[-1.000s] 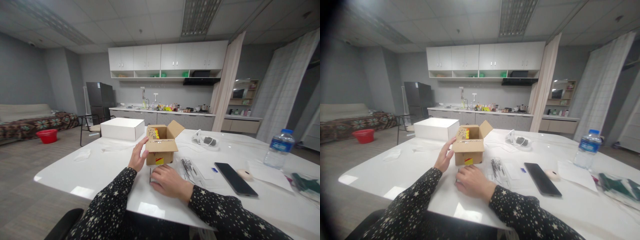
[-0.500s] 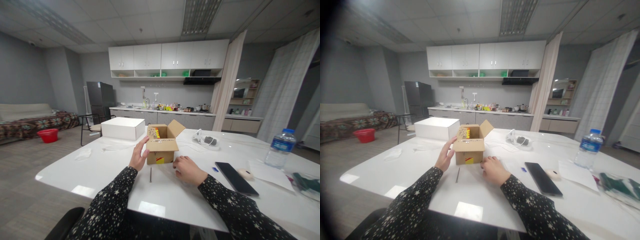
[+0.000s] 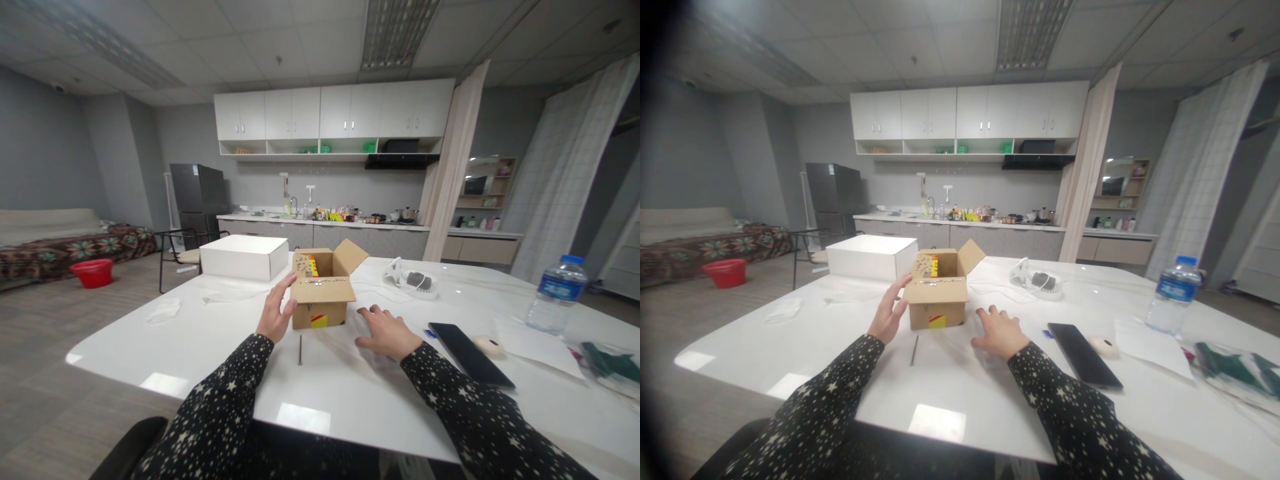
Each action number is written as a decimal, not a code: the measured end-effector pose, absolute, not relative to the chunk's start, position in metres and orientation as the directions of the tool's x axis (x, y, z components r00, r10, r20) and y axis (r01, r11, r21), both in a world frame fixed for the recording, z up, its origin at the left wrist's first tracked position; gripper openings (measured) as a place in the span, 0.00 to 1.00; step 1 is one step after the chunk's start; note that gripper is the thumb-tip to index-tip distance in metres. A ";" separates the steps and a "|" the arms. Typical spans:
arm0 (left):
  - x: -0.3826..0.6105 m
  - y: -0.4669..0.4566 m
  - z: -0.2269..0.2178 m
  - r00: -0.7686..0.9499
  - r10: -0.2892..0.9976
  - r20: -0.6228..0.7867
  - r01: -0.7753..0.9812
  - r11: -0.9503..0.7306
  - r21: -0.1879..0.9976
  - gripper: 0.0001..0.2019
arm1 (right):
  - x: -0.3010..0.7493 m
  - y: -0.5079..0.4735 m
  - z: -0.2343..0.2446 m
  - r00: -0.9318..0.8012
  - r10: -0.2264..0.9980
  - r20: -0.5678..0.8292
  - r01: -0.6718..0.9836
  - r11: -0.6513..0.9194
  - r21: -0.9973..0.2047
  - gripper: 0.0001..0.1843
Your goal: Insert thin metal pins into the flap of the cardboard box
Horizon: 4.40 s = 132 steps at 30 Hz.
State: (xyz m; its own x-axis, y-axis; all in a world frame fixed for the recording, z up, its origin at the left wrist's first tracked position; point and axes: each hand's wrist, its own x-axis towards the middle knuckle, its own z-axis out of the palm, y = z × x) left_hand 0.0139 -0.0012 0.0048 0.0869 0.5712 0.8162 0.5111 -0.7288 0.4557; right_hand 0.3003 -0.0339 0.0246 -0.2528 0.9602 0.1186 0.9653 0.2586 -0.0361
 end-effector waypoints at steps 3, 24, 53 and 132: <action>0.014 -0.001 0.005 0.086 0.575 0.814 0.512 -0.726 0.459 0.27 | 0.305 -0.028 0.022 -0.241 0.967 0.084 0.961 0.250 -0.116 0.35; 0.012 0.004 0.005 0.089 0.579 0.811 0.489 -0.735 0.471 0.26 | 0.320 -0.003 0.021 -0.231 0.971 0.064 0.945 0.239 -0.223 0.36; 0.009 0.005 0.013 0.094 0.561 0.822 0.516 -0.734 0.442 0.26 | 0.269 -0.025 0.133 -0.350 0.593 0.725 0.610 0.732 -0.304 0.10; 0.005 -0.002 0.019 0.089 0.578 0.811 0.518 -0.722 0.458 0.25 | 0.167 -0.019 0.174 -0.698 0.673 0.245 0.716 0.647 0.262 0.14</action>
State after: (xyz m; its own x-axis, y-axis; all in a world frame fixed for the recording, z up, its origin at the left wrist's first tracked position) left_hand 0.0048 -0.0018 0.0193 0.0892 0.5783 0.8110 0.5181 -0.7223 0.4581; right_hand 0.1674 -0.0192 0.1744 -0.6984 0.6726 0.2446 0.7155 0.6474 0.2624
